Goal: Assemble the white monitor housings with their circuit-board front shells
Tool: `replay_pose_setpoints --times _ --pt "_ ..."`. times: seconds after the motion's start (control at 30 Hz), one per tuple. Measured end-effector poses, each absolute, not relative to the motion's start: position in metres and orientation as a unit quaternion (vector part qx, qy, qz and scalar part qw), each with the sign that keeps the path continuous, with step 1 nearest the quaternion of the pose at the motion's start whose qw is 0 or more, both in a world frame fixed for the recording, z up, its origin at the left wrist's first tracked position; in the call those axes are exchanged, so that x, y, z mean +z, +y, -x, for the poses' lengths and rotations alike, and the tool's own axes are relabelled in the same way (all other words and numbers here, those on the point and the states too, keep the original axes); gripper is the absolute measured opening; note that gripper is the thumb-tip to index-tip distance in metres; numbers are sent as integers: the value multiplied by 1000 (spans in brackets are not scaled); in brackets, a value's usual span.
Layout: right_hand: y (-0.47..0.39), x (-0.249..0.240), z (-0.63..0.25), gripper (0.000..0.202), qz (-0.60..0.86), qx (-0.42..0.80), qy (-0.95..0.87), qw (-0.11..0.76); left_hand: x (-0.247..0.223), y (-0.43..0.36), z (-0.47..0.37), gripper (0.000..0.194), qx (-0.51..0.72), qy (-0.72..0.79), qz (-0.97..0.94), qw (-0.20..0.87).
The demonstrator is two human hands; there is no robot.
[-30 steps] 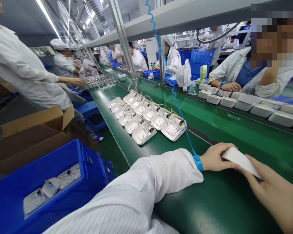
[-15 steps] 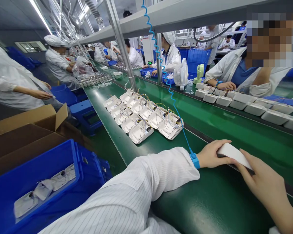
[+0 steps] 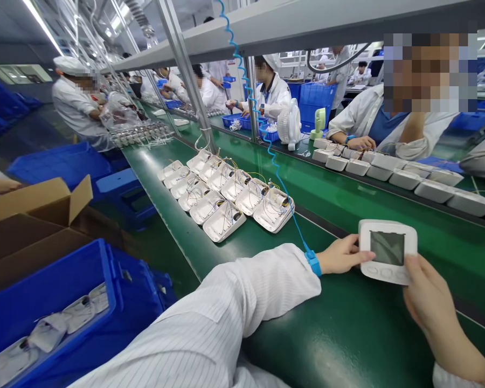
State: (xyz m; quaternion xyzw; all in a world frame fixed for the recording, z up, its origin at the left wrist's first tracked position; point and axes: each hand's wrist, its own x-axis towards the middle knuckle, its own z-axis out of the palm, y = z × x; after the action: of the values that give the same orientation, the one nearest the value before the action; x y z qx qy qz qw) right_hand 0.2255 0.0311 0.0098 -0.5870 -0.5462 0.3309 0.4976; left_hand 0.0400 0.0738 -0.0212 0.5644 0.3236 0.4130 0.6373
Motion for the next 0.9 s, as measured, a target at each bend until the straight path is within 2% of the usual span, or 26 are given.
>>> replay_pose_setpoints --times 0.13,0.2,0.5,0.6,0.73,0.8,0.9 --pt "38 2 -227 58 602 412 -536 425 -17 72 -38 58 439 362 -518 639" --pt "39 0 -227 57 599 425 -534 418 -14 71 -37 56 441 364 -504 647" --pt "47 1 -230 38 544 478 -343 599 -9 64 -35 52 367 338 -612 614" --pt "55 1 -245 31 553 454 -269 645 -6 59 -34 43 338 347 -657 577" --pt "59 -4 -256 39 541 422 -280 672 -6 55 -35 31 351 340 -662 567" --pt "58 -8 -254 46 553 399 -315 660 -4 56 -35 28 376 338 -663 552" --pt "57 -10 -247 42 624 353 -418 558 13 55 -28 26 450 342 -656 500"
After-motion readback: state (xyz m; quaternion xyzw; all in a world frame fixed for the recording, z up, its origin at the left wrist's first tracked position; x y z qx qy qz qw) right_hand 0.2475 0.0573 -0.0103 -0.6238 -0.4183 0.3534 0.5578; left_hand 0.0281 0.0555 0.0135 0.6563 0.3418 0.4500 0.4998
